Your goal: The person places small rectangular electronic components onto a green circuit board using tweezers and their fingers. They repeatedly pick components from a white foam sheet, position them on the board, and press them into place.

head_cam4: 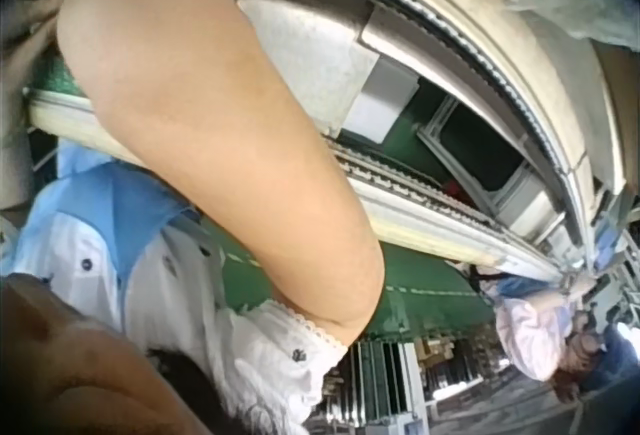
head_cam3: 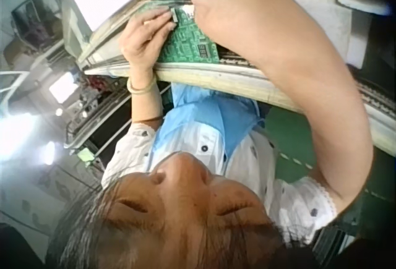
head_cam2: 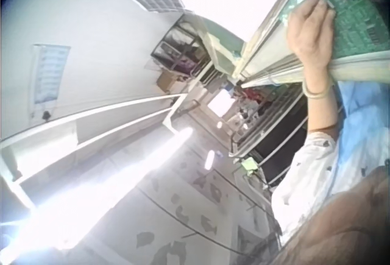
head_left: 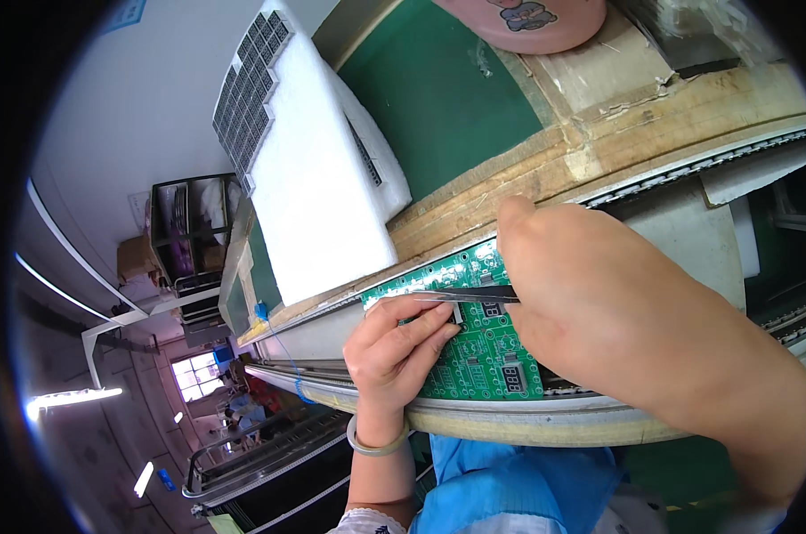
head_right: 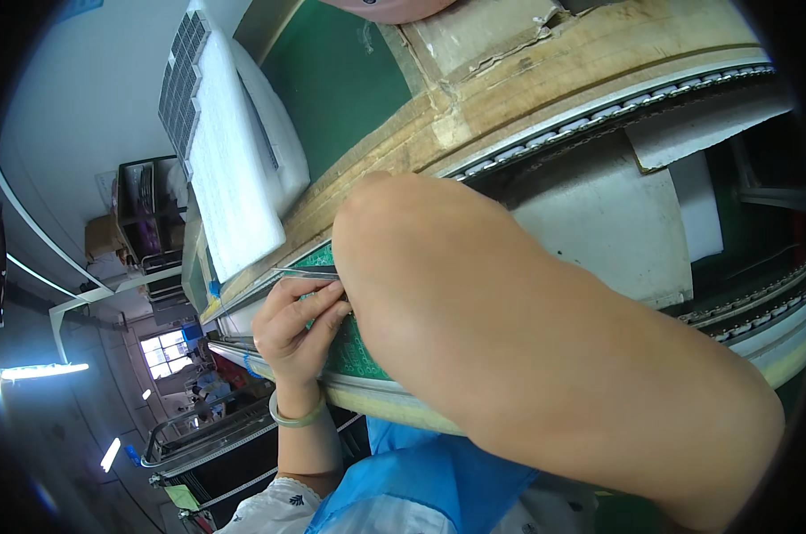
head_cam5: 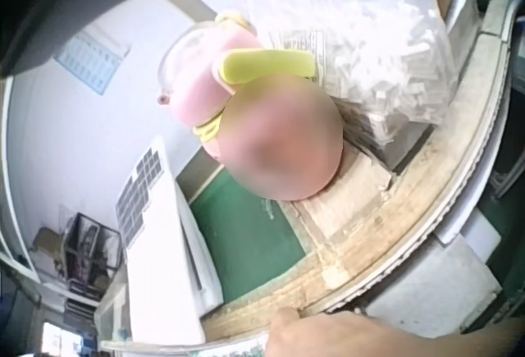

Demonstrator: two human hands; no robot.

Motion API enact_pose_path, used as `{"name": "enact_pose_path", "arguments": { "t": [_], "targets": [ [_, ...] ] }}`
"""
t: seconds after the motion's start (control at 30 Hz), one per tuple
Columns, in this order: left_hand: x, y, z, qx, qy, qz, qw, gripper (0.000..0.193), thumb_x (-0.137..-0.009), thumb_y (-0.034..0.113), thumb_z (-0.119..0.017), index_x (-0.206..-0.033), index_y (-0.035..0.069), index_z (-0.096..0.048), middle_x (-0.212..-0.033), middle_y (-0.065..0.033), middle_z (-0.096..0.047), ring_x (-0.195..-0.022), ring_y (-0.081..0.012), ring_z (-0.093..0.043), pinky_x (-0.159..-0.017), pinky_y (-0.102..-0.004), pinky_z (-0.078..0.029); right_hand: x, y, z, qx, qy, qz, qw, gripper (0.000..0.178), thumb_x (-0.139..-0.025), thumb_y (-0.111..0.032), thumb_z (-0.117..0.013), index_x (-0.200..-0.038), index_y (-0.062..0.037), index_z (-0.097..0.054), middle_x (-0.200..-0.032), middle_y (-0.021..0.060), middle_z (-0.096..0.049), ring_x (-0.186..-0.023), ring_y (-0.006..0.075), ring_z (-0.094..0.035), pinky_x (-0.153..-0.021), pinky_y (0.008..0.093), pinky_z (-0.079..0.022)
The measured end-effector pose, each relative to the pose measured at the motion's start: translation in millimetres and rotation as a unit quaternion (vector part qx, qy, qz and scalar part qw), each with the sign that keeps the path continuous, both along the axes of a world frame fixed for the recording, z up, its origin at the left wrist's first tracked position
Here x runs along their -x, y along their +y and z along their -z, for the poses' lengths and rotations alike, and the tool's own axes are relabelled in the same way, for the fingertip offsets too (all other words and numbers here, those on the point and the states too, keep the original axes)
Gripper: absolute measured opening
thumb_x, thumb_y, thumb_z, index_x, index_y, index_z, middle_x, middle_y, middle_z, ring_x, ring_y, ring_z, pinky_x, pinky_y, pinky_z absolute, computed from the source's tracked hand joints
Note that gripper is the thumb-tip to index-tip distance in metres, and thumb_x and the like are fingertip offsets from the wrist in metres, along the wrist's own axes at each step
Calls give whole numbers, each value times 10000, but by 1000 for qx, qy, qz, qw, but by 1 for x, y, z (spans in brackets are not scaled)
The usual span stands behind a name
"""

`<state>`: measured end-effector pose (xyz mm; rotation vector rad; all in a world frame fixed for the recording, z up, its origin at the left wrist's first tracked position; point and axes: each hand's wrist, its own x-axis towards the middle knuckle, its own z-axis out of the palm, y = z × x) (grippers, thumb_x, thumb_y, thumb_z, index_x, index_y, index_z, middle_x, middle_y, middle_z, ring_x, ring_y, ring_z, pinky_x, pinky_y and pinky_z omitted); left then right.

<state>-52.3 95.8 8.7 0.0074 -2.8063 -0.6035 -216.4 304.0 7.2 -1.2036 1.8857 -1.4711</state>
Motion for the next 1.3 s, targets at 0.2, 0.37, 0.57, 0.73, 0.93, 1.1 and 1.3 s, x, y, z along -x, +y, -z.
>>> {"name": "enact_pose_path", "arguments": {
  "t": [0.2, 0.37, 0.57, 0.73, 0.93, 1.1, 1.3],
  "targets": [
    [1, -2, 0, -8, 1, 8, 1000, 259, -686, 15, -890, -926, 8, -795, -973, -125, -763, -857, -241, -725, -744, -325, -575, -3, -3, 6, 6, -35, -10, 999, 223, -807, 33, -603, -995, 73, -488, -756, 236, -602, -776, 434, -624, -676, 493, -498],
    [2, -6, 2, -20, -6, 19, 1000, 223, -688, 26, -892, -879, 10, -778, -992, -137, -768, -841, -242, -719, -733, -327, -569, -8, -5, 12, 10, -50, -15, 999, 243, -820, 67, -574, -1026, 93, -447, -722, 264, -596, -745, 471, -617, -650, 524, -492],
    [3, -7, 1, -26, -12, 19, 999, 217, -685, 34, -893, -861, 6, -768, -987, -141, -766, -834, -250, -720, -729, -328, -573, -6, -9, 10, -16, -36, -20, 999, 233, -827, 62, -579, -1016, 97, -449, -699, 268, -606, -713, 478, -627, -628, 536, -495],
    [5, -7, 1, -46, -17, 23, 999, 215, -686, 30, -892, -856, -2, -766, -980, -144, -763, -831, -246, -721, -726, -328, -580, -9, -15, 10, -50, -33, 4, 998, 225, -823, 65, -583, -1005, 97, -455, -693, 267, -616, -699, 473, -638, -619, 530, -506],
    [6, -10, 2, -64, -13, 33, 997, 213, -687, 8, -891, -852, -11, -759, -977, -148, -760, -836, -240, -723, -728, -319, -581, -8, -15, 10, -48, -28, 1, 998, 215, -814, 76, -580, -990, 96, -458, -684, 267, -615, -695, 471, -642, -618, 524, -511],
    [7, -9, 2, -65, -5, 39, 997, 212, -689, -5, -889, -845, -11, -745, -977, -151, -758, -836, -242, -725, -727, -321, -582, -10, -14, 10, -33, -22, 12, 999, 199, -815, 76, -578, -973, 92, -458, -685, 267, -612, -703, 478, -637, -622, 529, -506],
    [6, -7, 2, -41, -3, 32, 999, 217, -692, -4, -892, -846, -5, -739, -988, -154, -764, -828, -253, -728, -723, -331, -583, -9, -15, 11, -53, -41, 9, 998, 203, -815, 74, -584, -973, 89, -457, -686, 269, -606, -721, 479, -635, -637, 535, -501]
  ]
}}
